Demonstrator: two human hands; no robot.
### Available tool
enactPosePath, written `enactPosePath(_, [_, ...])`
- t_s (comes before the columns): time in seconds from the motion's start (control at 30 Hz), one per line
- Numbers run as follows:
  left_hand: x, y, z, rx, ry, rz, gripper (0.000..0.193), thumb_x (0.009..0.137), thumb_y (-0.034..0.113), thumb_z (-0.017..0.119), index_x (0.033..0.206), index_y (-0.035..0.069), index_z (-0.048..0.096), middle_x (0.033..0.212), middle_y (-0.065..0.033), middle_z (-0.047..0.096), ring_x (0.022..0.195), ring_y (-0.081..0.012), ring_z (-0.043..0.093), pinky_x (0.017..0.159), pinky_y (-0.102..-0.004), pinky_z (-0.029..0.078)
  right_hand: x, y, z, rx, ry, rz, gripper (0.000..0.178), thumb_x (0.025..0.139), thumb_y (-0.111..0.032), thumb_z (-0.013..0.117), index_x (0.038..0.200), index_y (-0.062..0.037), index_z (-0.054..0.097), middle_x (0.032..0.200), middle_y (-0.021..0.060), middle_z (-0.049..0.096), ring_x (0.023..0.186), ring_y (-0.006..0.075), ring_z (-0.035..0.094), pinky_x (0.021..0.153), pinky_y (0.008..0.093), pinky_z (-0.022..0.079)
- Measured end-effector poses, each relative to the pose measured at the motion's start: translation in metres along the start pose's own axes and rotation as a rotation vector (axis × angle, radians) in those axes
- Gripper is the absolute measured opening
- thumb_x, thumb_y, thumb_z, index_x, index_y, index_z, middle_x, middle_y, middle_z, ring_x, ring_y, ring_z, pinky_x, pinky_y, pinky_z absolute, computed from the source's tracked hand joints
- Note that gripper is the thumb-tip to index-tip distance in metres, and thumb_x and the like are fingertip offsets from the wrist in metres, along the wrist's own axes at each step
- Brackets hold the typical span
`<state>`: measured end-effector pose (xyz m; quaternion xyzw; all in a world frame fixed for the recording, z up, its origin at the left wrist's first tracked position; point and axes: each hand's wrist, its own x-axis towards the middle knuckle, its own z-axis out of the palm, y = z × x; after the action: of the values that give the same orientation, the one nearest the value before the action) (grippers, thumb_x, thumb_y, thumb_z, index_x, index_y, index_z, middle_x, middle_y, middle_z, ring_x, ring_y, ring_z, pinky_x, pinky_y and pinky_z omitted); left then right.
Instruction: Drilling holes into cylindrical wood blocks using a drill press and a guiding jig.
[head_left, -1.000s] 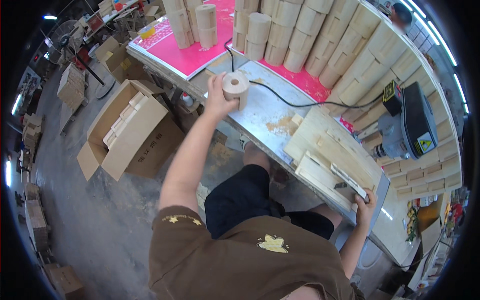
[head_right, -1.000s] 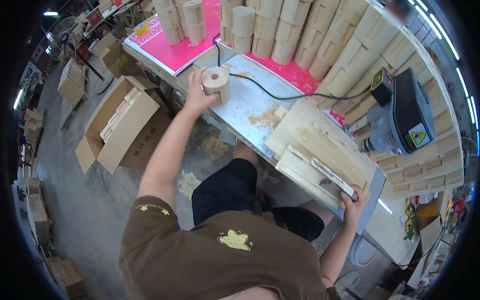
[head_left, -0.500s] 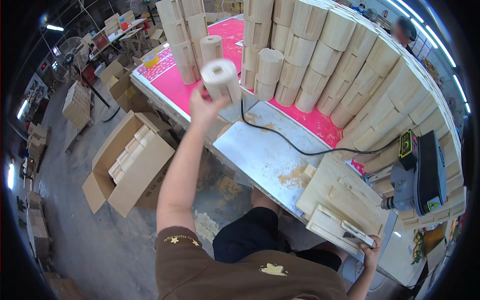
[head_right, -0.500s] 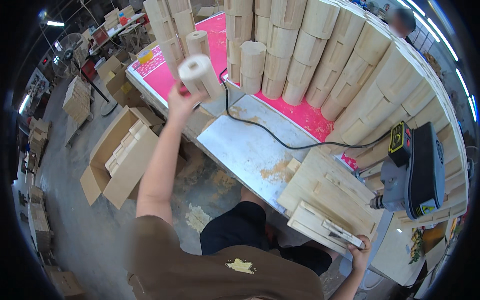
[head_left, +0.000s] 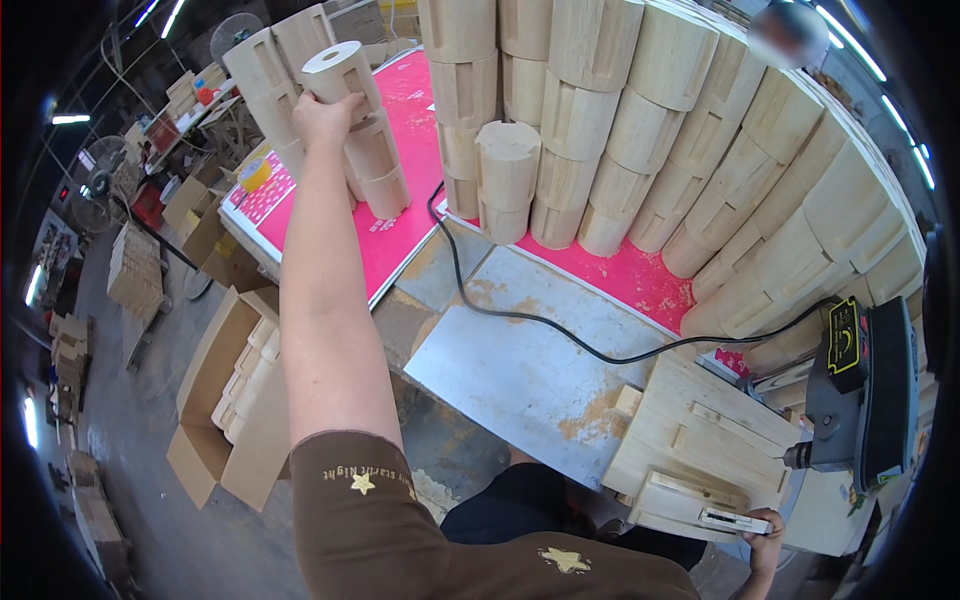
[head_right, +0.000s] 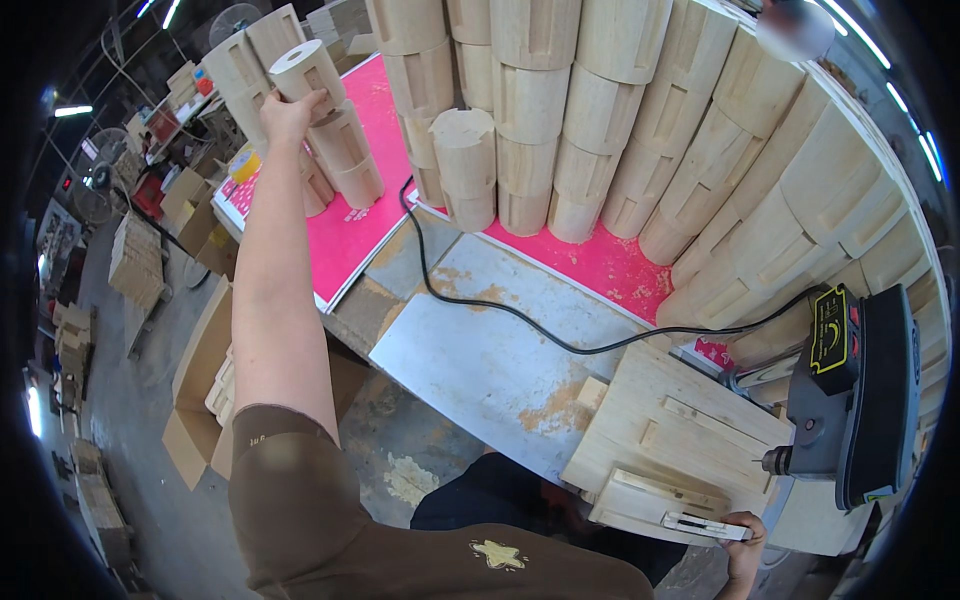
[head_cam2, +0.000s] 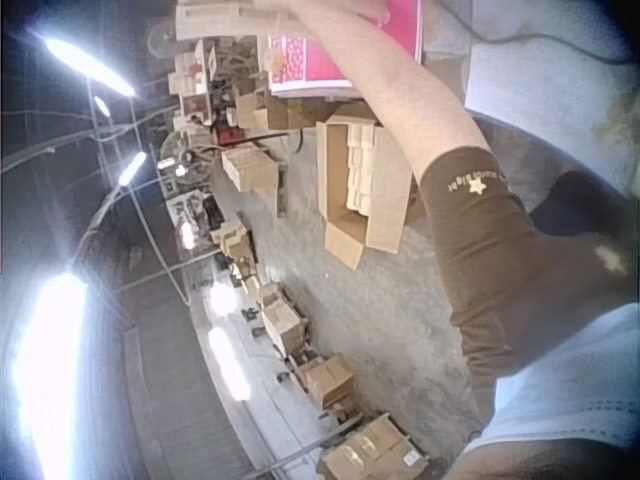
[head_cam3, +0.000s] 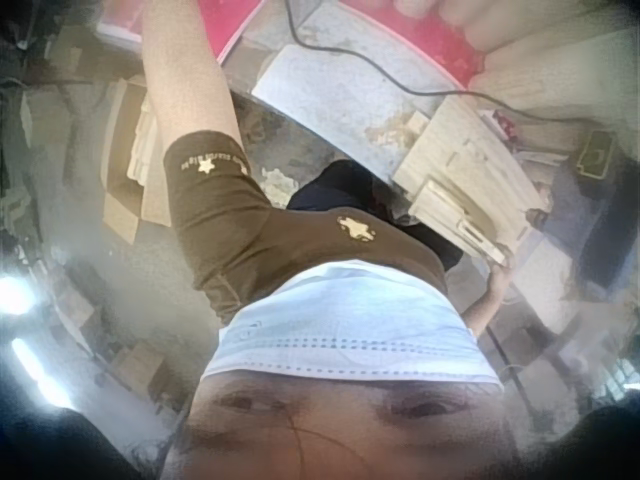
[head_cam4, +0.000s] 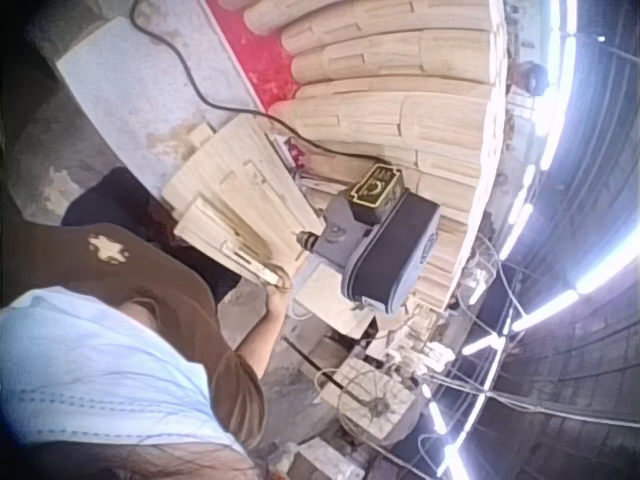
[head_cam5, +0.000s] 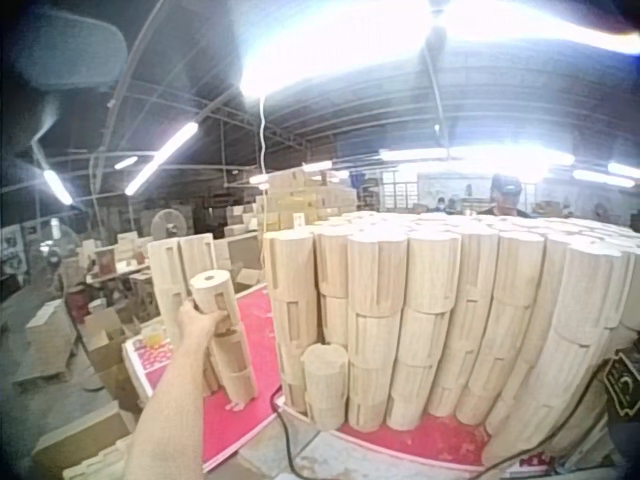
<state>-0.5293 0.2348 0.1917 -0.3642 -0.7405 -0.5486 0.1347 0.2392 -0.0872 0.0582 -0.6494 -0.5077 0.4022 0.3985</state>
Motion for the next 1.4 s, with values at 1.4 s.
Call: enactPosePath(1.4, [-0.244, 0.065, 0.103, -0.208, 0.108, -0.009, 0.076, 0.056, 0.027, 0.08, 0.114, -0.003, 0.041, 0.104, -0.0207, 0.044, 0.107, -0.0398, 0.037, 0.094, -0.0488, 0.029, 0.001, 0.006, 0.005, 0.112, -0.006, -0.029, 0.03, 0.056, 0.002, 0.077, 0.081, -0.0039, 0.061, 0.079, 0.0029, 0.062, 0.076, 0.013, 0.058, 0.071, 0.0253, 0.046])
